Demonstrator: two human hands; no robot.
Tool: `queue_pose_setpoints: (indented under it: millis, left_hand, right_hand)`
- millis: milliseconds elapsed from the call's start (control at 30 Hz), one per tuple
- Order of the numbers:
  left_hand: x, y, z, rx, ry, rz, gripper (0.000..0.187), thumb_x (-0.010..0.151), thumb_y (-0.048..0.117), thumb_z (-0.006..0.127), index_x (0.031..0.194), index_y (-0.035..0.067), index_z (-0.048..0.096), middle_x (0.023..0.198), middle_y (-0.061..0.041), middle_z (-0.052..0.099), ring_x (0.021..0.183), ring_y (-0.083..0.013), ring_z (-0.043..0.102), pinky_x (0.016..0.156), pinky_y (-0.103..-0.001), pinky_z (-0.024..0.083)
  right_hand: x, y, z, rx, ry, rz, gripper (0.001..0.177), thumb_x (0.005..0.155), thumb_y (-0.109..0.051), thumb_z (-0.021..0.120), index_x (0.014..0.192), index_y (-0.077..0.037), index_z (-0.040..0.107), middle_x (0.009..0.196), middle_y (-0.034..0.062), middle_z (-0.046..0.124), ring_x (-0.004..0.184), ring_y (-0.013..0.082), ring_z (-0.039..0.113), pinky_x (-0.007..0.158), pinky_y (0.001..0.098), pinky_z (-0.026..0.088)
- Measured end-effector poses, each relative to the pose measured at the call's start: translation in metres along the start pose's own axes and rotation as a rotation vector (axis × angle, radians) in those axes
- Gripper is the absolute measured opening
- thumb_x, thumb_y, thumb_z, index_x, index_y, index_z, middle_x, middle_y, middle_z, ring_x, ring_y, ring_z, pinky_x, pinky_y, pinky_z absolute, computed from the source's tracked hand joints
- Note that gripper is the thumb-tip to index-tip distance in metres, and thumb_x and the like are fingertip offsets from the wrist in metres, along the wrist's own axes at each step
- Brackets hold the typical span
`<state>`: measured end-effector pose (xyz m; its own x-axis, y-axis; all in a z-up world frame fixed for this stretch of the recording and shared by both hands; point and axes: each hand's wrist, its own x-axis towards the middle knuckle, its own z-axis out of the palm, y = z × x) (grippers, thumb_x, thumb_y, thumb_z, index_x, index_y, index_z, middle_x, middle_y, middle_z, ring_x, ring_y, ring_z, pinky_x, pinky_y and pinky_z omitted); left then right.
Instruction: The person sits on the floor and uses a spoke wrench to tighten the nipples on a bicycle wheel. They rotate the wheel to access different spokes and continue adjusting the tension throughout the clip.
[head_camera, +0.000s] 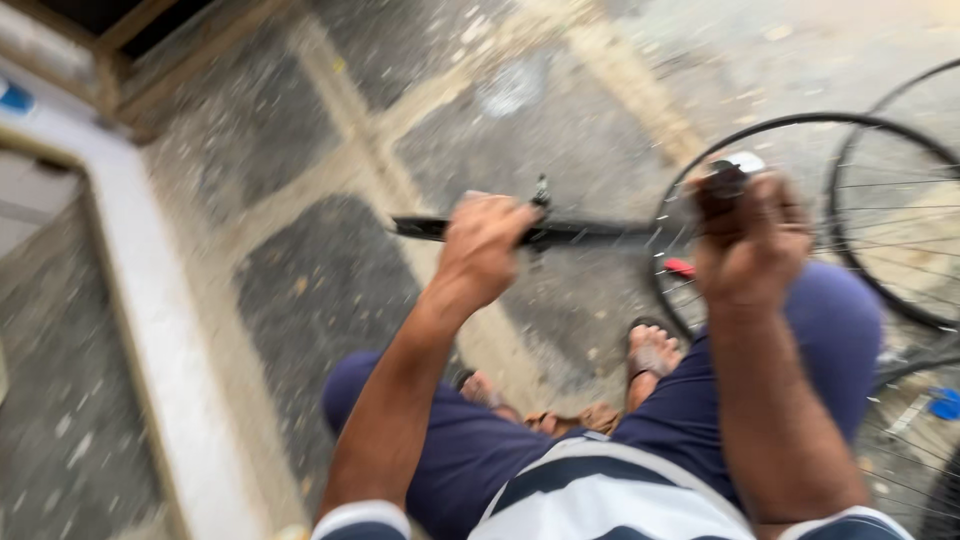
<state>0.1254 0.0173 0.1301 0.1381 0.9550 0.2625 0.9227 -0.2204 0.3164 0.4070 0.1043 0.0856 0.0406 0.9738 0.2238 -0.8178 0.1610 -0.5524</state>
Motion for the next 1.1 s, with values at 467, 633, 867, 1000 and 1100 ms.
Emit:
queue_pose_setpoints:
  millis: [467, 633, 867, 1000, 1100]
  left_hand:
    - [-0.073, -0.001, 0.054, -1.105, 0.329, -0.418, 0.067, 0.094, 0.005, 0.069, 0.155, 0.009, 0.04, 0.147, -0.01, 0.053, 0.129, -0.022, 0.059, 0.101, -0.035, 0.054]
    - [-0.071, 0.023, 0.06, -0.928, 0.191, -0.501, 0.075, 0.095, 0.002, 0.064, 0.16, 0.012, 0.029, 0.131, -0.011, 0.069, 0.088, -0.0125, 0.065, 0.071, -0.027, 0.057]
    - [-0.081, 0.063, 0.056, -1.079, 0.214, -0.538, 0.07, 0.092, -0.007, 0.056, 0.157, 0.009, 0.034, 0.13, -0.013, 0.068, 0.066, -0.0076, 0.058, 0.051, -0.022, 0.049]
    - [-0.104, 0.059, 0.057, -1.321, 0.363, -0.458, 0.068, 0.093, -0.014, 0.051, 0.157, 0.005, 0.037, 0.152, -0.012, 0.049, 0.131, -0.0168, 0.063, 0.109, -0.029, 0.054]
    - [-0.121, 0.044, 0.052, -1.338, 0.341, -0.565, 0.069, 0.089, -0.013, 0.05, 0.155, 0.004, 0.036, 0.154, -0.014, 0.048, 0.133, -0.0253, 0.059, 0.111, -0.036, 0.05]
  right_hand:
    - [-0.013, 0.022, 0.013, -0.347, -0.249, 0.093, 0.018, 0.1, 0.0, 0.074, 0.117, 0.004, 0.068, 0.134, 0.017, 0.066, 0.115, 0.0213, 0.067, 0.101, 0.0324, 0.056]
    - [-0.024, 0.037, 0.024, -0.215, -0.25, 0.183, 0.015, 0.101, -0.002, 0.071, 0.115, 0.003, 0.07, 0.126, 0.0171, 0.069, 0.111, 0.0236, 0.072, 0.102, 0.0365, 0.059]
    - [-0.028, 0.045, 0.029, -0.169, -0.248, 0.202, 0.015, 0.102, -0.006, 0.072, 0.115, 0.001, 0.071, 0.117, 0.0146, 0.073, 0.107, 0.0239, 0.074, 0.099, 0.0378, 0.061]
    - [-0.035, 0.046, 0.033, -0.266, -0.291, 0.201, 0.016, 0.104, -0.007, 0.074, 0.117, 0.001, 0.071, 0.12, 0.0136, 0.072, 0.107, 0.0209, 0.073, 0.101, 0.0346, 0.06]
    - [-0.044, 0.054, 0.04, -0.348, -0.34, 0.235, 0.015, 0.105, -0.007, 0.075, 0.117, 0.001, 0.07, 0.12, 0.0127, 0.072, 0.106, 0.0185, 0.072, 0.101, 0.0325, 0.059]
